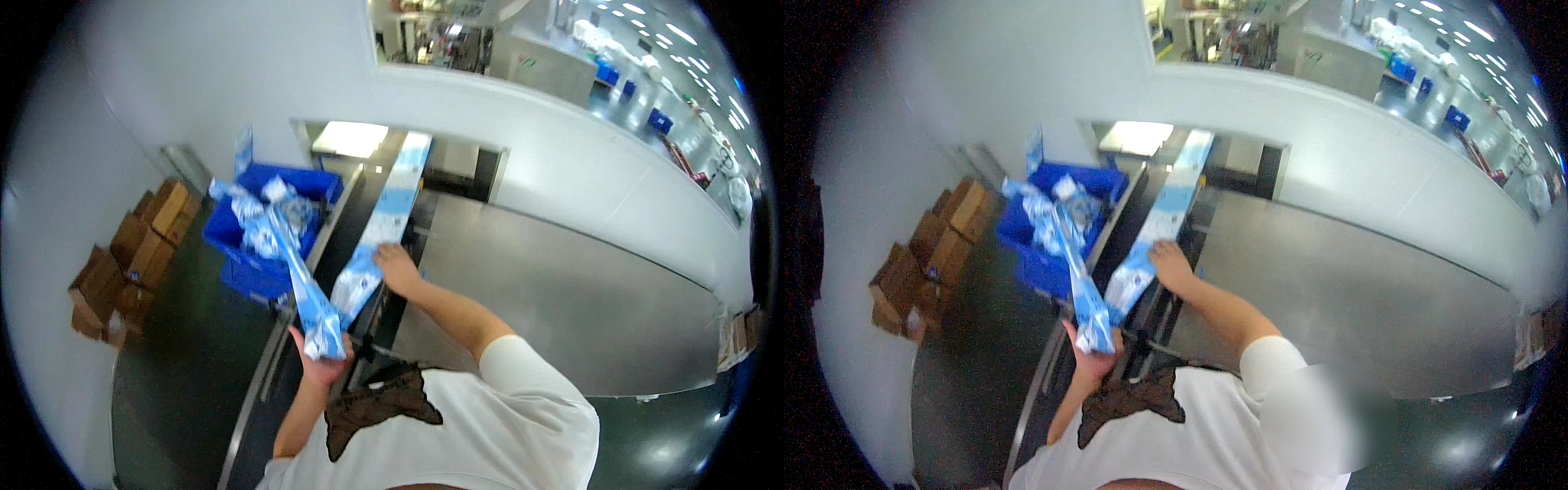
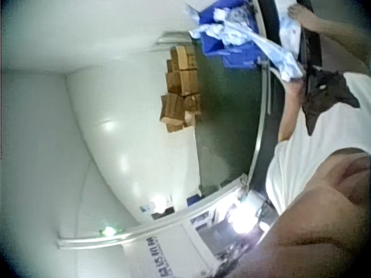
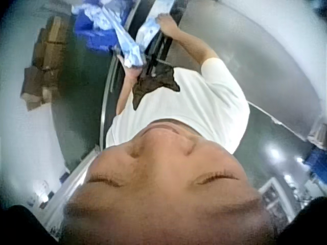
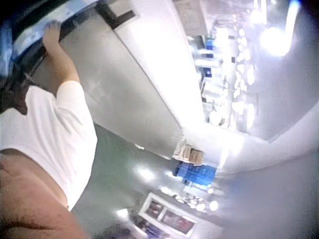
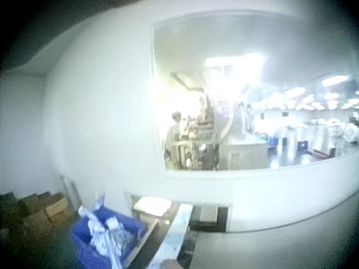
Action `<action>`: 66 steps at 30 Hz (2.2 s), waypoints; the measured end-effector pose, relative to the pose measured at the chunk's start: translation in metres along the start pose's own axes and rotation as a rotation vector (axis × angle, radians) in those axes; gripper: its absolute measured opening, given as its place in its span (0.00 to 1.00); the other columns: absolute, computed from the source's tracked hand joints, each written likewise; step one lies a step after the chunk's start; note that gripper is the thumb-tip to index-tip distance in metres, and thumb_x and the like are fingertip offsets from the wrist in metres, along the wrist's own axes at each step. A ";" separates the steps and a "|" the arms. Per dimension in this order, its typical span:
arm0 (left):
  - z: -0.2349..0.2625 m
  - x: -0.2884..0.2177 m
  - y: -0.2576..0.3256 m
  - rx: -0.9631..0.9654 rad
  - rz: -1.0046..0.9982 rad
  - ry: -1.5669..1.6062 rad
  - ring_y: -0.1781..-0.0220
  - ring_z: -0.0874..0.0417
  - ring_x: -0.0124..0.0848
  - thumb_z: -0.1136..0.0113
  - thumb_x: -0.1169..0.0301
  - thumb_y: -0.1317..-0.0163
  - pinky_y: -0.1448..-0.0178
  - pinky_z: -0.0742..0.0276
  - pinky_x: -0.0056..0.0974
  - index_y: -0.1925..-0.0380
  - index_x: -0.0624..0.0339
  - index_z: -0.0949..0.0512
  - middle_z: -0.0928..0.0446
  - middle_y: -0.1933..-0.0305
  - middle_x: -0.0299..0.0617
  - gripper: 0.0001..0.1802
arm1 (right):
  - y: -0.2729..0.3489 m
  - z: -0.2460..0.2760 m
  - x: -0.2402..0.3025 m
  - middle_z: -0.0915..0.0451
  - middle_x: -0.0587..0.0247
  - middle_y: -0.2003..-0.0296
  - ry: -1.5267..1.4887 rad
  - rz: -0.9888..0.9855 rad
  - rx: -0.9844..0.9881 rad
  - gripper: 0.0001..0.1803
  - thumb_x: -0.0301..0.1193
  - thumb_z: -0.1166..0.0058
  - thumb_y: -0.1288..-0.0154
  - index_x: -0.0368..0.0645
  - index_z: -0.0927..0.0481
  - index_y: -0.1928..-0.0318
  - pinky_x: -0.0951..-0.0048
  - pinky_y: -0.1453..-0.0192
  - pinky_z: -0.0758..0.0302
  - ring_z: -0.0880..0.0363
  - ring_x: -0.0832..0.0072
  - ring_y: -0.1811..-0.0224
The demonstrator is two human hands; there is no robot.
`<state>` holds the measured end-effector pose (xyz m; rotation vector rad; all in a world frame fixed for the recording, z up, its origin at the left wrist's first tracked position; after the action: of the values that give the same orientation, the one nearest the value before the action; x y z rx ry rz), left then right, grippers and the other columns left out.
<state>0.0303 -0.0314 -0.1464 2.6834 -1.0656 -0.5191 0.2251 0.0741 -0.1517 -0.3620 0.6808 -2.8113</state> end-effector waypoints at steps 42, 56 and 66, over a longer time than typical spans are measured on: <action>0.062 -0.013 -0.010 -0.334 -0.110 -0.343 0.42 0.30 0.37 0.58 0.44 0.37 0.38 0.37 0.44 0.40 0.55 0.37 0.31 0.43 0.39 0.33 | 0.181 0.035 -0.037 0.43 0.52 0.36 -0.005 -0.410 0.219 0.29 0.38 0.50 0.42 0.51 0.36 0.39 0.55 0.33 0.48 0.45 0.57 0.34; 0.076 -0.018 -0.010 -0.363 -0.140 -0.441 0.42 0.30 0.40 0.57 0.42 0.38 0.39 0.37 0.46 0.39 0.57 0.40 0.32 0.41 0.43 0.36 | 0.116 -0.006 -0.064 0.37 0.53 0.39 0.007 -0.371 0.134 0.22 0.30 0.54 0.44 0.44 0.27 0.46 0.58 0.36 0.40 0.39 0.58 0.38; 0.085 -0.012 -0.014 -0.364 -0.095 -0.357 0.42 0.29 0.38 0.59 0.44 0.36 0.38 0.37 0.45 0.40 0.57 0.38 0.30 0.43 0.42 0.34 | 0.120 0.008 -0.071 0.26 0.56 0.56 -0.035 -0.279 0.222 0.10 0.26 0.53 0.46 0.39 0.25 0.62 0.63 0.52 0.26 0.28 0.60 0.52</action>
<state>-0.0032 -0.0184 -0.2258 2.3765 -0.8228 -1.1253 0.3140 -0.0141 -0.2148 -0.4978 0.3256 -3.0933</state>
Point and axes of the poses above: each hand's wrist, its own y-axis away from the middle knuckle, its own z-axis out of the back of the hand, x = y × z, the point moved 9 cm from there along -y, towards the middle knuckle
